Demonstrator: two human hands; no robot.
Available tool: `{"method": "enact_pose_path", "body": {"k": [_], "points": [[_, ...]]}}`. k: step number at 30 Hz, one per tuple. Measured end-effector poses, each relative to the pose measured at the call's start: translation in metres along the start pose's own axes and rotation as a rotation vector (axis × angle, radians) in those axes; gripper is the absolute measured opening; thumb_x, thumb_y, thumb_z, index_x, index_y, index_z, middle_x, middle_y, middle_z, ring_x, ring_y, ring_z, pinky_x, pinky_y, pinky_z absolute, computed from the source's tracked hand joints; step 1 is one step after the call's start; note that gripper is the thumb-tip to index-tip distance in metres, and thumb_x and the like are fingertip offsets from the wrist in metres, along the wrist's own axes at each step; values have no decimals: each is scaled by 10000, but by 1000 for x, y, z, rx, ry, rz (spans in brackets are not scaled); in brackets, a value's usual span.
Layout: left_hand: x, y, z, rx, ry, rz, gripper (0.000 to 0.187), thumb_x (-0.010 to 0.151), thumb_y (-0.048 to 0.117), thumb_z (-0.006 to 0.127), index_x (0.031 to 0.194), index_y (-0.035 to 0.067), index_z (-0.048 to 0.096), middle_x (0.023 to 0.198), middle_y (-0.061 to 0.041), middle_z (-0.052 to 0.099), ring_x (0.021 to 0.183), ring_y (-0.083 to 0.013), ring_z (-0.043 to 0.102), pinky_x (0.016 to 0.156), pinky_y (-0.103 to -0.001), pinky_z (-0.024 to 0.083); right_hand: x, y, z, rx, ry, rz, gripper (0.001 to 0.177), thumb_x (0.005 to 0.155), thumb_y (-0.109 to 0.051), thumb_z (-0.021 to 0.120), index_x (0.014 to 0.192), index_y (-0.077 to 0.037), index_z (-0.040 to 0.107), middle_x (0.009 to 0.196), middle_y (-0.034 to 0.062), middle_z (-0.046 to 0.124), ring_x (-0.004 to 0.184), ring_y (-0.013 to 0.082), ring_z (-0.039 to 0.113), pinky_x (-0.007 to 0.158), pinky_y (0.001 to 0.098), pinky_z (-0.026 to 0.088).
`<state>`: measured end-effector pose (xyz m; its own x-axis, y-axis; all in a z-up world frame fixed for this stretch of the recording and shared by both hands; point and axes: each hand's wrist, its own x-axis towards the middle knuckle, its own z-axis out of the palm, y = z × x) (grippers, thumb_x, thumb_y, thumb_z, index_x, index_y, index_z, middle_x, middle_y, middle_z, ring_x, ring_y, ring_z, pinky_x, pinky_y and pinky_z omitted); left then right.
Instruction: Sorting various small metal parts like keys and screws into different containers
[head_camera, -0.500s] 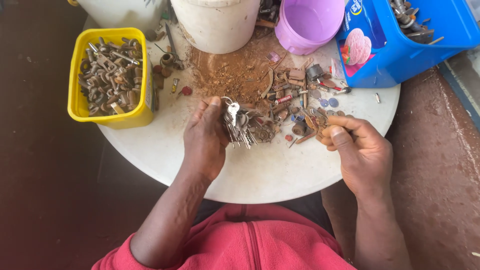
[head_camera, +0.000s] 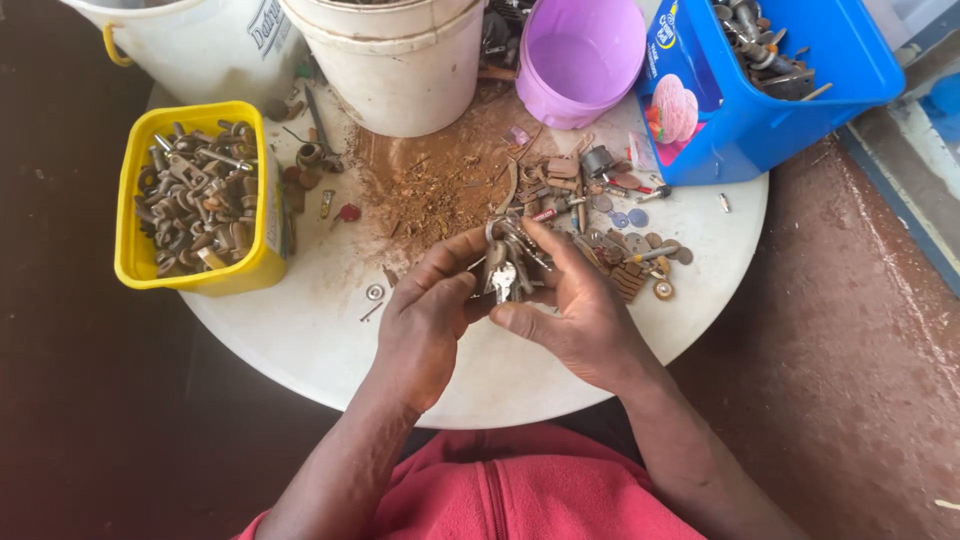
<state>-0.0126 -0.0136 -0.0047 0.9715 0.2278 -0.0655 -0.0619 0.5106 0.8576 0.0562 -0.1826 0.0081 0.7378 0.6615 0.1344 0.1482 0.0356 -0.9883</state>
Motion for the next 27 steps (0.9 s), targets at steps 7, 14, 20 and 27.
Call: {"method": "enact_pose_path", "body": {"k": [7,14,20,27], "points": [[-17,35,6,276,-300,118,666,970,-81,429,1632,-47,371,1691,-350,330,1561,-539,254,1217,-652,313,10,20,-3,308,117,79,853,863,-22,814,1614,-1,409,1532,194,541,1374,304,577,1162,466,516],[-35,59,13,713,-407,342,520,1093,114,465,1608,68,413,1783,-206,248,1673,-348,240,1329,-478,201,12,17,-5,483,152,162,663,887,-28,744,1518,-19,544,1370,87,665,1241,173,599,1056,324,495],[-37,68,11,712,-412,413,467,1139,245,419,1573,78,463,1742,-199,356,1640,-339,344,1317,-483,259,13,22,-34,520,225,151,549,897,-43,726,1429,-18,593,1166,69,686,1066,177,621,955,330,504],[-37,66,7,699,-434,321,398,1108,244,473,1448,96,615,1648,-163,511,1536,-313,494,1233,-478,352,46,-71,-155,43,575,-116,558,906,-141,744,1448,-120,613,1371,43,714,1245,173,710,1053,327,629]]}}
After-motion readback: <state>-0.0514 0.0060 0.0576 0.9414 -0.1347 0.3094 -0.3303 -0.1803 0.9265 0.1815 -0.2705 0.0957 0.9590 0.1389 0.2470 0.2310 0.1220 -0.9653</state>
